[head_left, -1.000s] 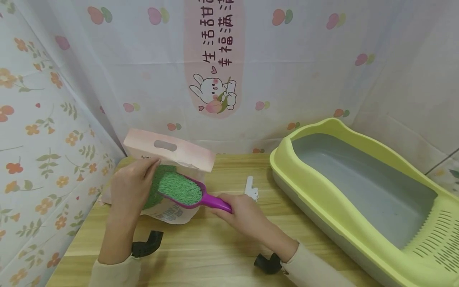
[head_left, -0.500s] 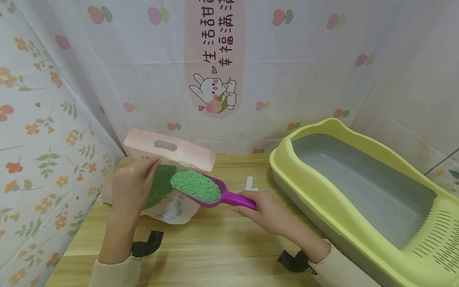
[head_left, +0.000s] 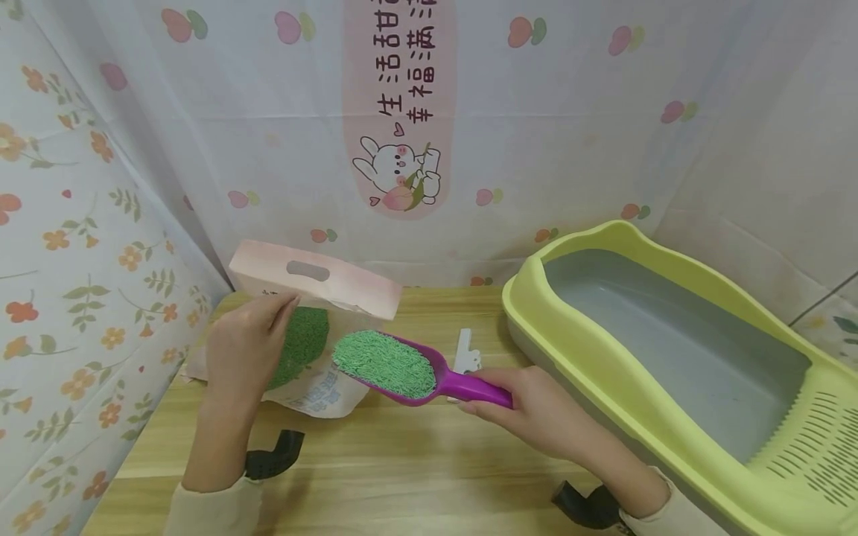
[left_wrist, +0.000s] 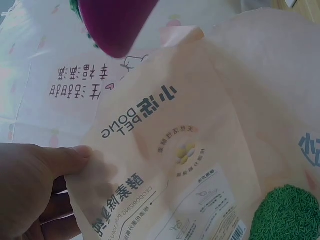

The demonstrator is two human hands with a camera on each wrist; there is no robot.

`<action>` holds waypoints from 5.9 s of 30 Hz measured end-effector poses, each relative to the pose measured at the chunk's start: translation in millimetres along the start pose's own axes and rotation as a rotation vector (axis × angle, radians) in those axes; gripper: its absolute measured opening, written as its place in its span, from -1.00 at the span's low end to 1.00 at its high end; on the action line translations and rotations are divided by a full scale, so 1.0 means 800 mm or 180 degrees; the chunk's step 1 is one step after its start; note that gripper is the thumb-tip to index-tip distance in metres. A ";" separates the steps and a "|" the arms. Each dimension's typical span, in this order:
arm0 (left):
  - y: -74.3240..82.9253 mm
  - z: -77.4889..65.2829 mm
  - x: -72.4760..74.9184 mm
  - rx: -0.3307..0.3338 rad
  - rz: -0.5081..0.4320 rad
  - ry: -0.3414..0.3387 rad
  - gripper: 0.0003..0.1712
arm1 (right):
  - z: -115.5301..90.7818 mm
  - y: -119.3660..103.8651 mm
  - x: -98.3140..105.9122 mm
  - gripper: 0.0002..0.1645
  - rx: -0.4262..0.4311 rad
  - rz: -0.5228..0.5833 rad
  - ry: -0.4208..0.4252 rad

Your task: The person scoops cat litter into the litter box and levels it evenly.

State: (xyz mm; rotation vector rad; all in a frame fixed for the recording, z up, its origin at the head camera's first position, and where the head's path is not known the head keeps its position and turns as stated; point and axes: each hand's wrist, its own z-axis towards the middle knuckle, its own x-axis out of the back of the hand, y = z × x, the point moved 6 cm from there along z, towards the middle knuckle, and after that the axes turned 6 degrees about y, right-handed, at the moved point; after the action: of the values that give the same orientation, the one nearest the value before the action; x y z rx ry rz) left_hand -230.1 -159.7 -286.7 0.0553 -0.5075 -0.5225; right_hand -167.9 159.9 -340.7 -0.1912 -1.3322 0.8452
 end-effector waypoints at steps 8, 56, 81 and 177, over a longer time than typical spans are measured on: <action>0.002 0.001 -0.001 -0.0012 -0.0024 -0.0002 -0.85 | -0.026 0.001 0.023 -0.81 -0.0084 -0.0034 0.0114; 0.000 -0.001 -0.002 0.0037 -0.0010 -0.0048 -0.85 | -0.144 0.140 0.243 -0.72 -0.1200 -0.1127 0.1191; 0.002 -0.002 -0.005 0.0008 -0.0041 -0.0047 -0.86 | -0.163 0.225 0.267 -0.67 -0.1286 -0.1206 0.1143; 0.000 -0.005 -0.001 0.0103 -0.0036 -0.0087 -0.85 | -0.138 0.308 0.238 -0.68 -0.1386 -0.1331 -0.0566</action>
State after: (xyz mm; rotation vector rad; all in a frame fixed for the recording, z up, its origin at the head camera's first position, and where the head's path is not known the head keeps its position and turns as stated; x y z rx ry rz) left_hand -228.8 -159.1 -290.7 0.0819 -0.5424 -0.5267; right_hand -174.3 489.3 -364.7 -0.1700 -1.6407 0.2165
